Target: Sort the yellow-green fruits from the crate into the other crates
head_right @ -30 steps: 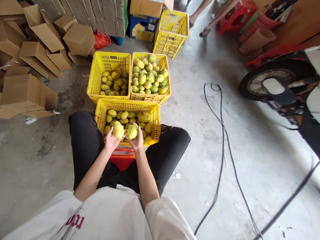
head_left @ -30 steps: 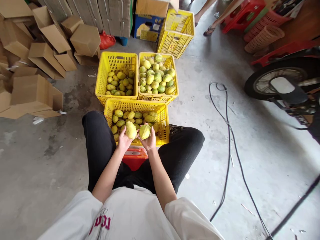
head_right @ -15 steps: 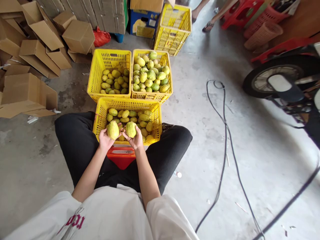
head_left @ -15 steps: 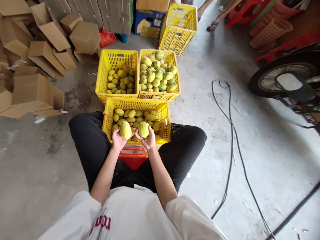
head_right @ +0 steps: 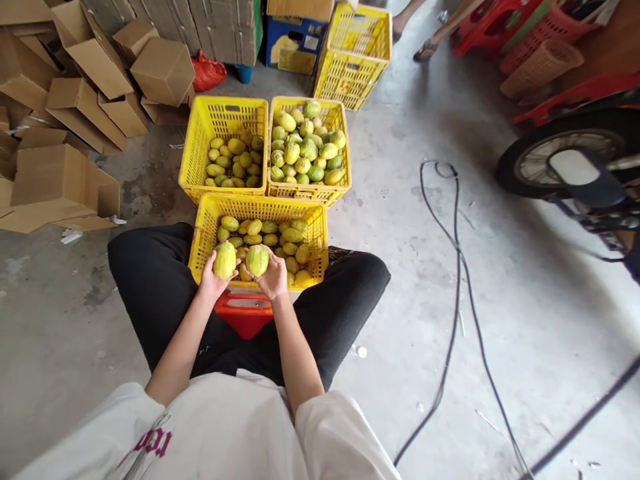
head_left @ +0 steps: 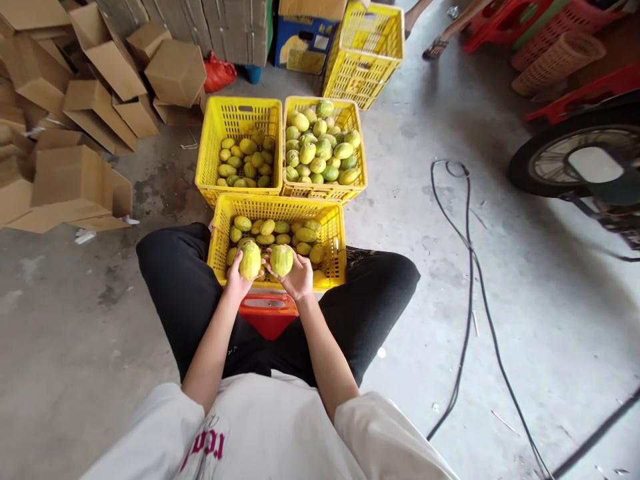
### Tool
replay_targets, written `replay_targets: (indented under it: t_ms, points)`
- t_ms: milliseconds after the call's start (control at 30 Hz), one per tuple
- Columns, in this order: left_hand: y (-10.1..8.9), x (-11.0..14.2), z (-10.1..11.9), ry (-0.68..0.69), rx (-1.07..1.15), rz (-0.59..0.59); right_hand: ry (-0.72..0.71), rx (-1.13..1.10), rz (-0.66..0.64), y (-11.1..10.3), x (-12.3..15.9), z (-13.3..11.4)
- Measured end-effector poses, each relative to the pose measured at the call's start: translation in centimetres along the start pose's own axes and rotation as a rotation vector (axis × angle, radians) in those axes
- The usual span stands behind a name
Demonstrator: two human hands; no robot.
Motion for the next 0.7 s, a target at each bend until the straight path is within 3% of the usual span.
replay_targets:
  t_ms: [333,533,700]
  points:
    - [2.3,1.0,-2.2,0.028,0.067,-0.094,-0.048,0.009,0.143,-0.9,-0.4,-0.4]
    - [2.6,0.3,-3.8,-0.043,0.030,-0.134,-0.140,0.098,0.113,-1.9,-0.3,-0.5]
    - [2.2,0.0,-3.6,-0.035,0.059,-0.139,-0.166,0.112,0.103,-1.8,-0.3,-0.2]
Point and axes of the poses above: each hand's wrist, its own x-axis away from the middle knuckle, its own y-axis out of the palm, z = x × y, the point moved 2 cm from there along -x, towards the middle knuckle, and after that the axes turned 8 degrees about y, right-handed, at the moved point
